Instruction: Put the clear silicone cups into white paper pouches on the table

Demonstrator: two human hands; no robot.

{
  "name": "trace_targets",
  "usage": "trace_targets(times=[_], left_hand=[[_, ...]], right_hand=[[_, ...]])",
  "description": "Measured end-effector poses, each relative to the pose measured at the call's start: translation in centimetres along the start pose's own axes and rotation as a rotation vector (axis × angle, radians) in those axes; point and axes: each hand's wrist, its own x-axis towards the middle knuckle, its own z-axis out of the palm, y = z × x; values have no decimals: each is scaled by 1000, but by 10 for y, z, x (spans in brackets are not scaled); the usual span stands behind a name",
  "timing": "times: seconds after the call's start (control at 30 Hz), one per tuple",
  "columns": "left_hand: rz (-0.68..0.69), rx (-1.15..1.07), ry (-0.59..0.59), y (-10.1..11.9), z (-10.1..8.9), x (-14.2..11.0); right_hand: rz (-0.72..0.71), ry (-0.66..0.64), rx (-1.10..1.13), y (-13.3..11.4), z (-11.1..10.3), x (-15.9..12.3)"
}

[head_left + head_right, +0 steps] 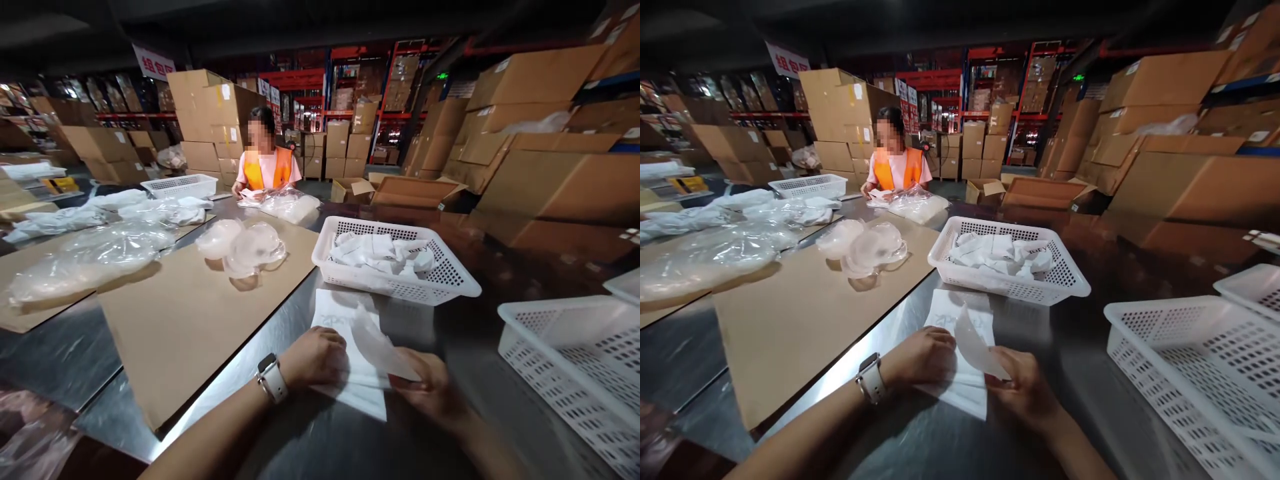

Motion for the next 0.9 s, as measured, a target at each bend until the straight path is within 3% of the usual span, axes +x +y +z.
trace_targets(times=[0.17, 0.3, 0.47, 0.53, 0.63, 0.77, 0.83, 0.9], left_hand=[[-151, 239, -50, -3, 2, -1], [-197, 345, -83, -3, 5, 1], [-180, 409, -106, -4, 3, 1], [-172, 391, -97, -6, 4, 1], [-182, 347, -58, -10, 9, 0], [-263, 382, -8, -11, 15, 1], [-212, 388, -25, -9, 16, 2], [-150, 391, -63, -7, 15, 3]], right_hand=[[-60, -64, -206, 9, 2, -1], [-106, -88, -418, 23, 11, -8], [-138, -315, -184, 37, 16, -6], [-186, -347, -164, 43, 17, -5], [-253, -251, -211, 53, 19, -6], [-266, 7, -207, 48, 17, -6], [-242, 33, -72, 35, 15, -4], [-137, -53, 77, 22, 13, -2]])
